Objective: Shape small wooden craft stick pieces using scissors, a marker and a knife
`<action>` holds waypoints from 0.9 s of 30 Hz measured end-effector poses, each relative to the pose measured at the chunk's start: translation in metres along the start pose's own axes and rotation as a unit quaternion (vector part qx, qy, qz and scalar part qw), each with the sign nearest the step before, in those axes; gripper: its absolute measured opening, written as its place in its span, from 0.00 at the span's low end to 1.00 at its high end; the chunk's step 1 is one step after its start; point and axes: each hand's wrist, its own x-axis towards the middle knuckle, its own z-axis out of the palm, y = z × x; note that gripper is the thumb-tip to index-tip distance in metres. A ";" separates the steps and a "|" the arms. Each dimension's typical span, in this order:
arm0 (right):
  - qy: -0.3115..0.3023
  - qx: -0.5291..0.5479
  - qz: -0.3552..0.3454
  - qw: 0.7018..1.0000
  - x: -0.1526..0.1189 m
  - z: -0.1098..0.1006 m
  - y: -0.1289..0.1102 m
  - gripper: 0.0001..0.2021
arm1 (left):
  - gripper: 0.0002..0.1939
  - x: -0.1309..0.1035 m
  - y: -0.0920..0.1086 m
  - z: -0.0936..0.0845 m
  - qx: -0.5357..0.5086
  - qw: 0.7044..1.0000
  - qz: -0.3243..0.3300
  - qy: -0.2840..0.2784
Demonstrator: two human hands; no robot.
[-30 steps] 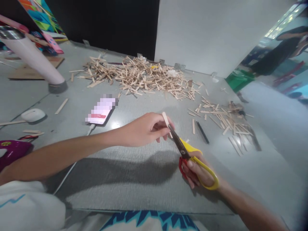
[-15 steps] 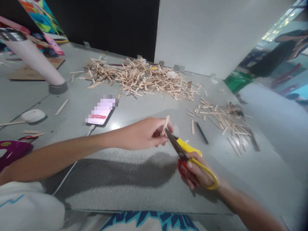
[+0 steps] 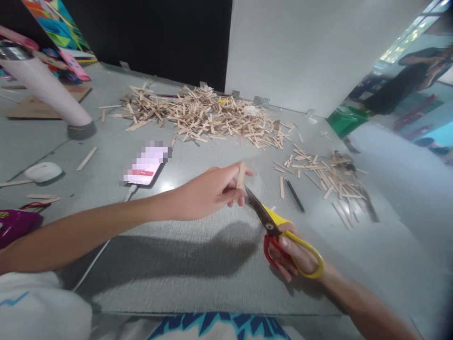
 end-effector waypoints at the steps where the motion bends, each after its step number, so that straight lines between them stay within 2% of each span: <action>1: 0.015 0.010 -0.003 1.000 0.000 0.001 0.002 0.33 | 0.15 0.000 0.001 -0.001 -0.025 1.000 -0.007 -0.008; 3: 0.035 0.038 -0.014 0.999 0.000 0.002 0.007 0.31 | 0.10 0.000 0.002 -0.003 -0.062 0.998 -0.015 -0.021; 5: 0.028 0.060 -0.029 0.997 0.001 0.002 0.011 0.30 | 0.11 0.000 0.004 -0.005 -0.073 0.997 -0.014 -0.031; 10: -0.011 0.065 -0.049 0.997 0.000 0.000 0.015 0.29 | 0.11 -0.001 0.006 -0.006 -0.024 0.999 -0.012 -0.043; 13: 0.004 0.063 -0.041 0.997 -0.001 0.002 0.011 0.27 | 0.11 0.000 0.009 -0.006 0.012 0.999 -0.011 -0.049; 20: 0.003 0.018 -0.007 1.000 0.000 0.005 0.001 0.31 | 0.11 -0.002 0.007 -0.004 0.087 0.995 0.008 -0.040; 27: -0.026 0.004 0.007 1.000 -0.002 0.000 0.002 0.32 | 0.13 -0.004 0.008 -0.006 0.106 0.993 0.010 -0.048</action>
